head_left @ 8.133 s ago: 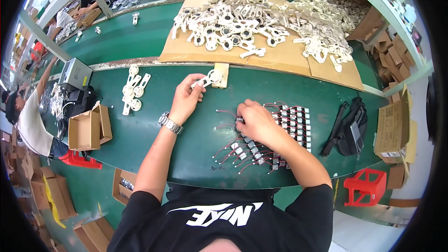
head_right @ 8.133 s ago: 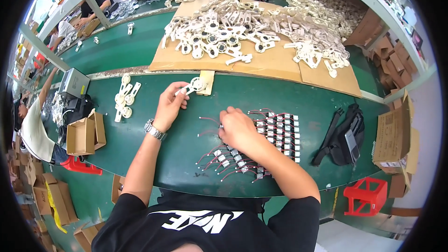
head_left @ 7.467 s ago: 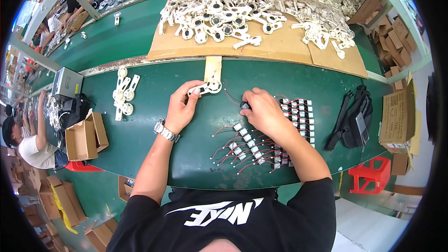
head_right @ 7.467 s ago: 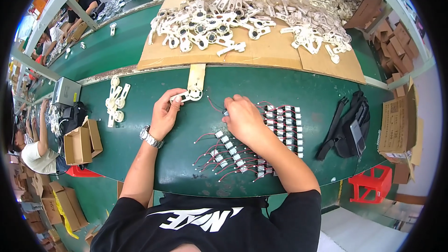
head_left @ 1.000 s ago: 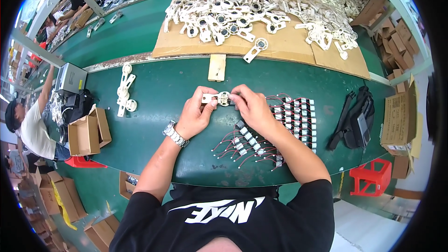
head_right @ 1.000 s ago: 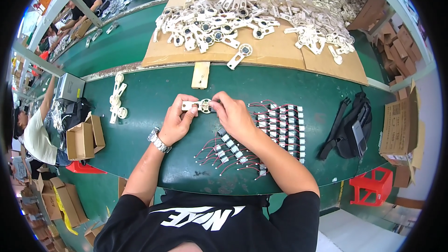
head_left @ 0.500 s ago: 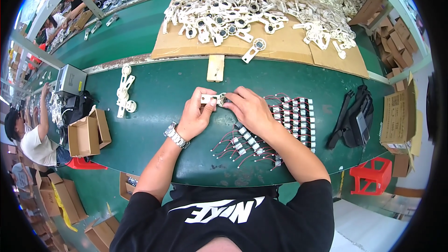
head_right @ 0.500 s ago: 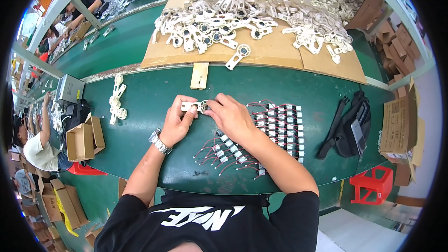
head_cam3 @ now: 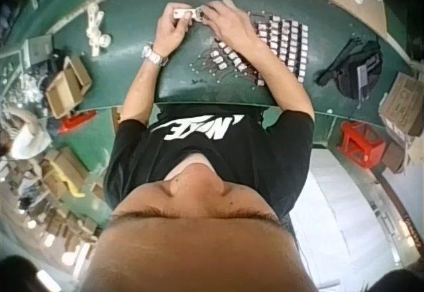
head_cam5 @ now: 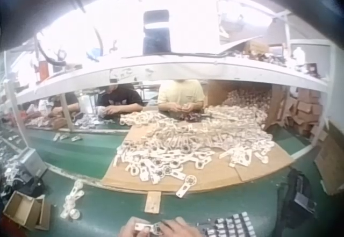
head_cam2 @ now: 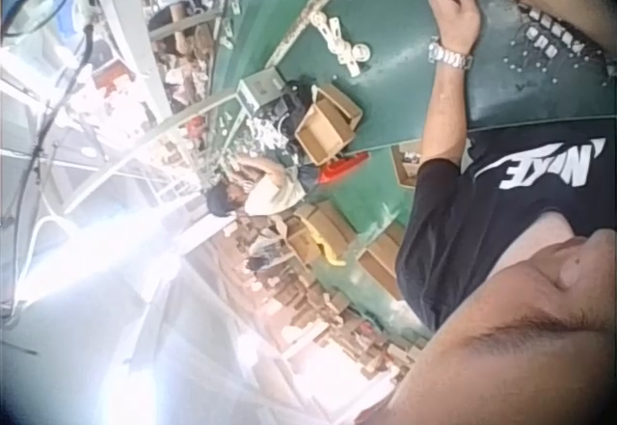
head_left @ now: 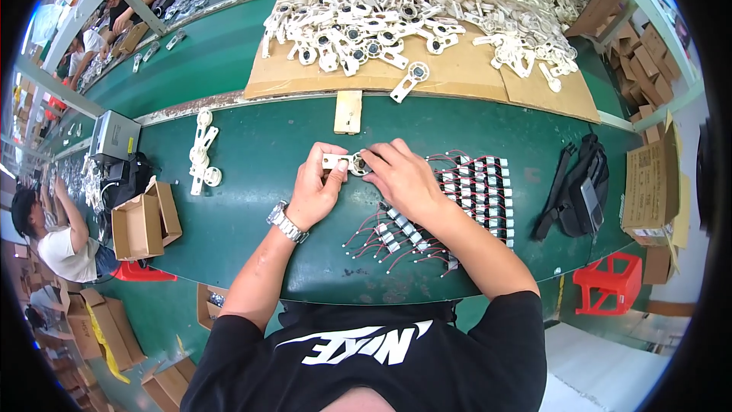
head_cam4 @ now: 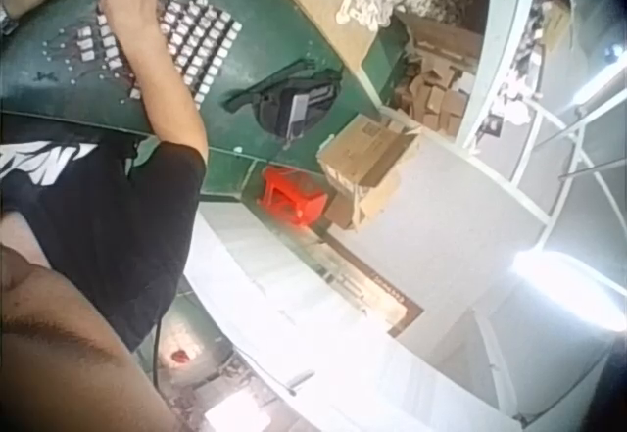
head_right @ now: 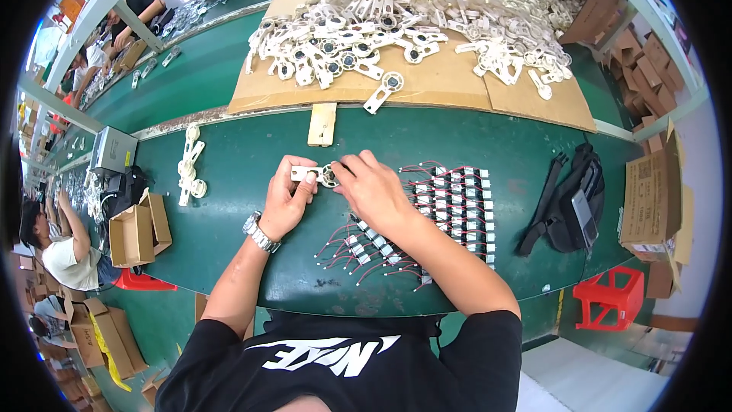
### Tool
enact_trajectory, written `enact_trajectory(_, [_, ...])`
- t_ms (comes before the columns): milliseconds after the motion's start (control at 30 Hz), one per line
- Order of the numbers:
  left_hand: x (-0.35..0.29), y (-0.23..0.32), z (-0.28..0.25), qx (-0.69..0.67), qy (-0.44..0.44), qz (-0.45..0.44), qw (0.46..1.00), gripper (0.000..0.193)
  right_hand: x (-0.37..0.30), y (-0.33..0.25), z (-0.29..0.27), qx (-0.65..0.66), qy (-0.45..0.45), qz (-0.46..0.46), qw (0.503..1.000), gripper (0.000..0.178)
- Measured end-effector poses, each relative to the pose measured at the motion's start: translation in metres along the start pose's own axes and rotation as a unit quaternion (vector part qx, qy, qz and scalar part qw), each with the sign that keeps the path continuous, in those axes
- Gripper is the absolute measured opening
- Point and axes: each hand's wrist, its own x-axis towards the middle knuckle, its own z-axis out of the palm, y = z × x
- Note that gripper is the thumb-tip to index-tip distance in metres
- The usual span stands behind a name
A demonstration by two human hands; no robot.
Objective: The person assembles small electronic components and wires into white plastic housings by hand on an assembly line, taking the components from a cardboard box.
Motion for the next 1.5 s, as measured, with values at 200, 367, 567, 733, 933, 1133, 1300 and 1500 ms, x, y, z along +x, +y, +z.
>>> enact_trajectory(200, [-0.001, 0.006, 0.002, 0.017, 0.002, 0.008, 1.000, 0.017, -0.002, -0.001, -0.002, 0.064, -0.021, 0.046, 0.997, 0.030])
enact_trajectory(367, [-0.002, 0.008, 0.002, 0.028, -0.002, 0.022, 0.999, 0.016, -0.003, -0.006, 0.004, 0.051, -0.006, 0.044, 0.998, 0.024])
enact_trajectory(567, [-0.003, 0.007, 0.002, 0.036, 0.002, 0.031, 0.999, 0.017, -0.002, -0.005, -0.001, 0.080, 0.002, 0.034, 0.996, 0.024])
enact_trajectory(733, [-0.003, 0.004, 0.002, 0.022, 0.001, 0.034, 0.999, 0.016, 0.000, -0.007, -0.003, 0.132, 0.030, 0.026, 0.990, 0.025])
enact_trajectory(933, [-0.003, 0.001, 0.001, -0.012, -0.012, 0.035, 0.999, 0.016, -0.001, -0.006, 0.004, 0.187, 0.039, 0.025, 0.981, 0.027])
enact_trajectory(1133, [-0.006, 0.000, 0.003, -0.028, -0.025, 0.065, 0.997, 0.017, -0.001, 0.003, 0.007, 0.190, 0.058, 0.014, 0.980, 0.025])
enact_trajectory(1300, [-0.004, -0.007, 0.003, -0.069, -0.025, 0.076, 0.994, 0.017, 0.000, 0.007, 0.008, 0.347, 0.016, 0.161, 0.924, 0.024])
enact_trajectory(1500, [-0.005, -0.007, 0.005, -0.105, -0.027, 0.080, 0.991, 0.016, -0.001, 0.015, 0.013, 0.351, 0.001, 0.184, 0.918, 0.034])
